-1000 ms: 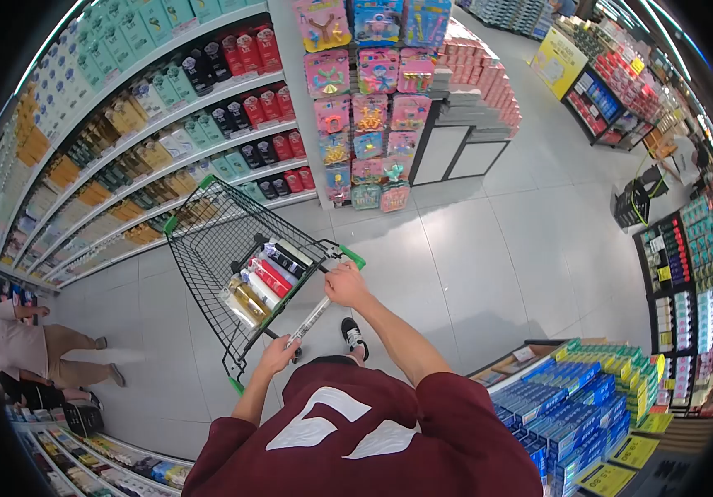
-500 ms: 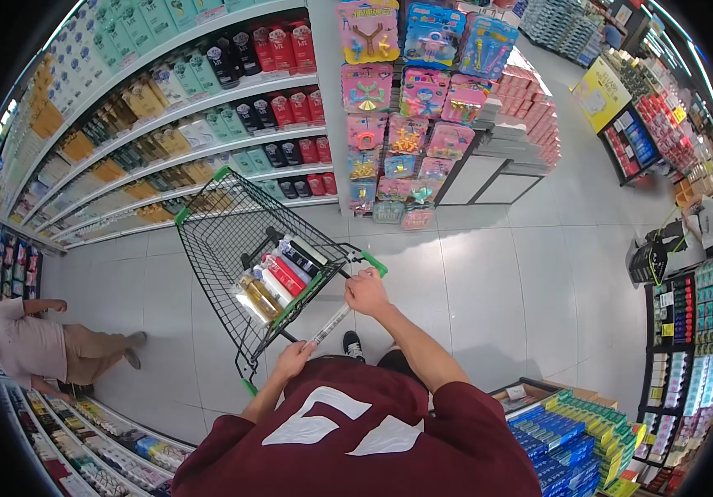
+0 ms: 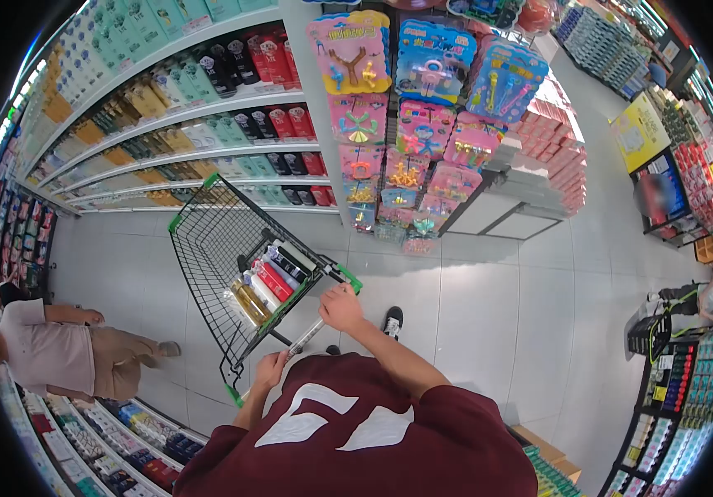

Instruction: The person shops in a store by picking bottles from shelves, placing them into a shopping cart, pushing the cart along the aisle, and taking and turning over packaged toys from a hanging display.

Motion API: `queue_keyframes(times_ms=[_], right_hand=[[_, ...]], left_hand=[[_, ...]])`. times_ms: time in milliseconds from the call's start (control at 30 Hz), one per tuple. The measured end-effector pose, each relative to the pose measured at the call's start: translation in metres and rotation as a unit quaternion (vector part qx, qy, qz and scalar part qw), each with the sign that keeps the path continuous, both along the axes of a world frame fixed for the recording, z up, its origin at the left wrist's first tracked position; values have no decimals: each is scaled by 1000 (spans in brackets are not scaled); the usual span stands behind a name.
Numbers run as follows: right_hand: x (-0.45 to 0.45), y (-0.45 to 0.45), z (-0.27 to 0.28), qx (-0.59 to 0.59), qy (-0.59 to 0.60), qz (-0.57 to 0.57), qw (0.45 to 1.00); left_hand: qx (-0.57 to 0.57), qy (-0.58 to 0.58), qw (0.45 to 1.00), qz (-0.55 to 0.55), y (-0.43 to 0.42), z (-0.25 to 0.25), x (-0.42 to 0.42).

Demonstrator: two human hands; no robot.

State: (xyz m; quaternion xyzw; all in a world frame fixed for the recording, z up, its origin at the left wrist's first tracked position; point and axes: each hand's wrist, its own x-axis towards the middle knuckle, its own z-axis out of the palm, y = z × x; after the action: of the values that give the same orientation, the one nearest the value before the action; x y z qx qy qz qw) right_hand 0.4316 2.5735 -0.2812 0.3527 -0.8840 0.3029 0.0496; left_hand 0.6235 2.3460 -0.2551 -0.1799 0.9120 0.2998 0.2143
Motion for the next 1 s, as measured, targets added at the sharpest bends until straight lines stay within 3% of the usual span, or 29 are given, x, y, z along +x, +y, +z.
queue_keyframes(times_ms=[367, 567, 767, 833, 867, 933, 1000], right_hand=[[-73, 30, -5, 21, 24, 63, 997], [-105, 36, 0, 58, 8, 62, 996], [-143, 39, 23, -33, -149, 88, 984], [-163, 36, 23, -173, -366, 85, 910], [-179, 36, 19, -215, -353, 66, 908], [-207, 39, 64, -274, -311, -35, 909], [-239, 45, 108, -325, -167, -108, 924]], left_hand=[[-87, 44, 993, 67, 59, -12, -42], [-61, 35, 993, 100, 78, -2, -74], [-43, 32, 992, 113, 72, -12, -91], [-66, 46, 989, 121, 68, -14, -95], [-58, 38, 991, 119, 64, -14, -97], [-54, 29, 992, 113, 54, -22, -94], [-68, 81, 992, 65, 39, -53, -83]])
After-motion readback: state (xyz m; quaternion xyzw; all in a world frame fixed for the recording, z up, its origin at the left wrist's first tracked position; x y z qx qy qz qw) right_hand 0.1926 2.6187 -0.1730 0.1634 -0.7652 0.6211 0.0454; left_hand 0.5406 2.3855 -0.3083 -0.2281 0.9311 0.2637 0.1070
